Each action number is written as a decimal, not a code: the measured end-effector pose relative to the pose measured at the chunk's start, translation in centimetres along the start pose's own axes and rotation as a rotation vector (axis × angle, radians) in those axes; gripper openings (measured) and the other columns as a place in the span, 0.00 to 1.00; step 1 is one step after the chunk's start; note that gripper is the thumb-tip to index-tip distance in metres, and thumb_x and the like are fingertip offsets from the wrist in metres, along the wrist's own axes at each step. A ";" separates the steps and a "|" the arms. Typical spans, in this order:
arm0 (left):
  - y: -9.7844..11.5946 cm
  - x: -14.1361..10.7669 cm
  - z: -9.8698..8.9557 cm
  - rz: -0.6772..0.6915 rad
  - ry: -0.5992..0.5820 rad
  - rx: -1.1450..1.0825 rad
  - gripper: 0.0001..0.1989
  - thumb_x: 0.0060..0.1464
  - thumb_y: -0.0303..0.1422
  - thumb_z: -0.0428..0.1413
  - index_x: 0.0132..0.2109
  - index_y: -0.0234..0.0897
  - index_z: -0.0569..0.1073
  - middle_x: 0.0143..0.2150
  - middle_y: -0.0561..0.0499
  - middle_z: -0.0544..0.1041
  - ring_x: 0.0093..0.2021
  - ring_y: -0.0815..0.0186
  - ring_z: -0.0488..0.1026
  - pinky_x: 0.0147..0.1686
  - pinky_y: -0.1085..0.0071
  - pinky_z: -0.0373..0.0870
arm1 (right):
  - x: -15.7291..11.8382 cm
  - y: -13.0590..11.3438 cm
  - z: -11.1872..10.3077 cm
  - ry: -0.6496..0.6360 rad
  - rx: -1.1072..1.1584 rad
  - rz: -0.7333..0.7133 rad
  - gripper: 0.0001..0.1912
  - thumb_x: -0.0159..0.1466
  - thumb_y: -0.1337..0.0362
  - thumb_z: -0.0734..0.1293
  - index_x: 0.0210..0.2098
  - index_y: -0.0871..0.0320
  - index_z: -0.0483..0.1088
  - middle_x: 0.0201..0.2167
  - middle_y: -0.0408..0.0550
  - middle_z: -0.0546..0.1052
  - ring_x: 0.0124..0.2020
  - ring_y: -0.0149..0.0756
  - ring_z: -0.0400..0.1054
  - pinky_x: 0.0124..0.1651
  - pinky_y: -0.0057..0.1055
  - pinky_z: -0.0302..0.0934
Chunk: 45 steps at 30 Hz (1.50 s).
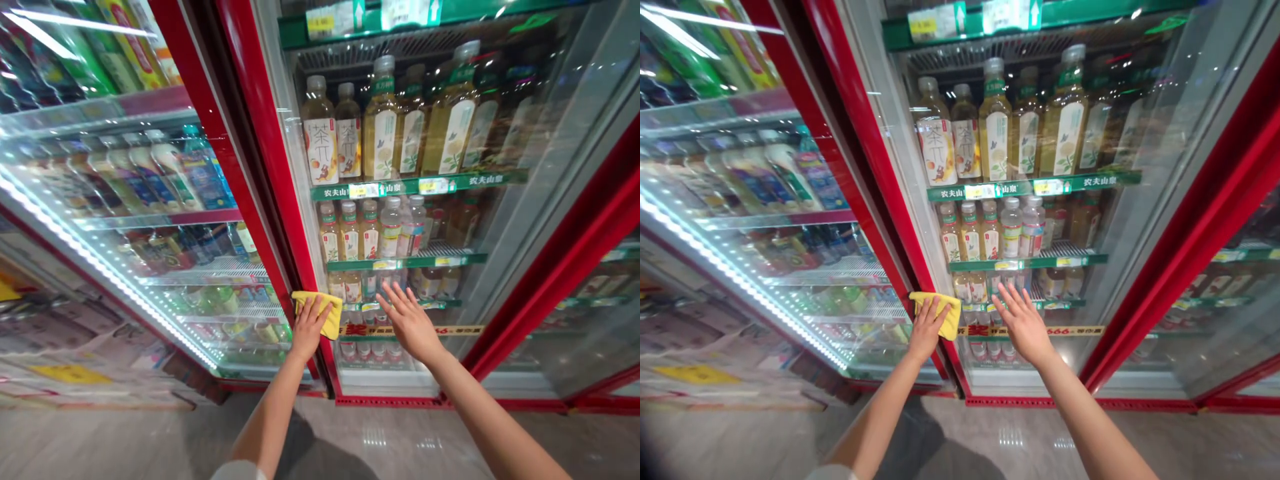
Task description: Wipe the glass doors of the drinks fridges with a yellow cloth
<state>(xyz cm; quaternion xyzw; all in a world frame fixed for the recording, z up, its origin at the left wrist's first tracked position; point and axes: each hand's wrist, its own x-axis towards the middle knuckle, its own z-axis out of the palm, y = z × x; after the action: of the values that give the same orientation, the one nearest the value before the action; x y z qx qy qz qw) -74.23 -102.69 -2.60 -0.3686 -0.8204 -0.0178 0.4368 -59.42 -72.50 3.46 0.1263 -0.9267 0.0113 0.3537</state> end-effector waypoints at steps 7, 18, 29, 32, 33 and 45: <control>2.5 -1.0 0.8 -0.358 -0.149 -0.164 0.38 0.54 0.13 0.50 0.65 0.52 0.71 0.75 0.52 0.60 0.77 0.57 0.47 0.73 0.51 0.53 | 0.5 0.8 1.4 0.038 0.047 -0.108 0.41 0.64 0.82 0.58 0.74 0.52 0.53 0.76 0.53 0.51 0.77 0.46 0.39 0.73 0.55 0.53; 8.2 1.6 1.1 -0.792 0.163 -0.362 0.49 0.50 0.12 0.46 0.75 0.51 0.52 0.79 0.54 0.33 0.77 0.57 0.35 0.74 0.54 0.46 | -1.6 2.3 4.0 0.119 0.087 -0.283 0.37 0.66 0.80 0.58 0.72 0.51 0.58 0.74 0.51 0.56 0.76 0.45 0.46 0.74 0.56 0.50; 10.1 -2.3 4.9 -0.686 0.226 -0.281 0.50 0.51 0.11 0.49 0.76 0.51 0.48 0.80 0.45 0.33 0.78 0.49 0.33 0.73 0.40 0.42 | -3.1 3.5 9.1 0.266 0.037 -0.420 0.31 0.68 0.77 0.60 0.69 0.54 0.63 0.73 0.48 0.60 0.76 0.42 0.44 0.76 0.49 0.44; 9.5 -0.6 4.4 -0.638 0.347 -0.287 0.45 0.56 0.15 0.49 0.75 0.52 0.51 0.80 0.46 0.38 0.78 0.50 0.36 0.73 0.42 0.42 | -2.5 4.0 9.3 0.337 0.026 -0.439 0.29 0.68 0.76 0.59 0.67 0.55 0.65 0.73 0.49 0.59 0.77 0.42 0.42 0.77 0.48 0.42; 9.5 -0.4 4.6 -0.629 0.389 -0.283 0.42 0.58 0.16 0.49 0.74 0.52 0.54 0.80 0.47 0.40 0.78 0.51 0.39 0.74 0.45 0.45 | -2.3 4.1 9.3 0.358 0.022 -0.453 0.29 0.68 0.77 0.59 0.67 0.55 0.66 0.73 0.49 0.59 0.77 0.42 0.42 0.77 0.48 0.42; 8.6 -1.2 7.8 -0.405 0.566 -0.002 0.36 0.58 0.21 0.53 0.71 0.47 0.63 0.74 0.42 0.58 0.75 0.50 0.53 0.72 0.45 0.52 | -2.4 7.2 12.4 0.454 -0.186 -0.586 0.26 0.67 0.67 0.62 0.65 0.57 0.67 0.72 0.50 0.61 0.72 0.45 0.56 0.73 0.50 0.52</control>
<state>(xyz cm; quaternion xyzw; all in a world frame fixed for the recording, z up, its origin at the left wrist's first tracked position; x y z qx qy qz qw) -73.97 -94.35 -10.86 -0.1794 -0.7233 -0.2062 0.6342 -67.55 -66.31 -6.93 0.3477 -0.7466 -0.1467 0.5479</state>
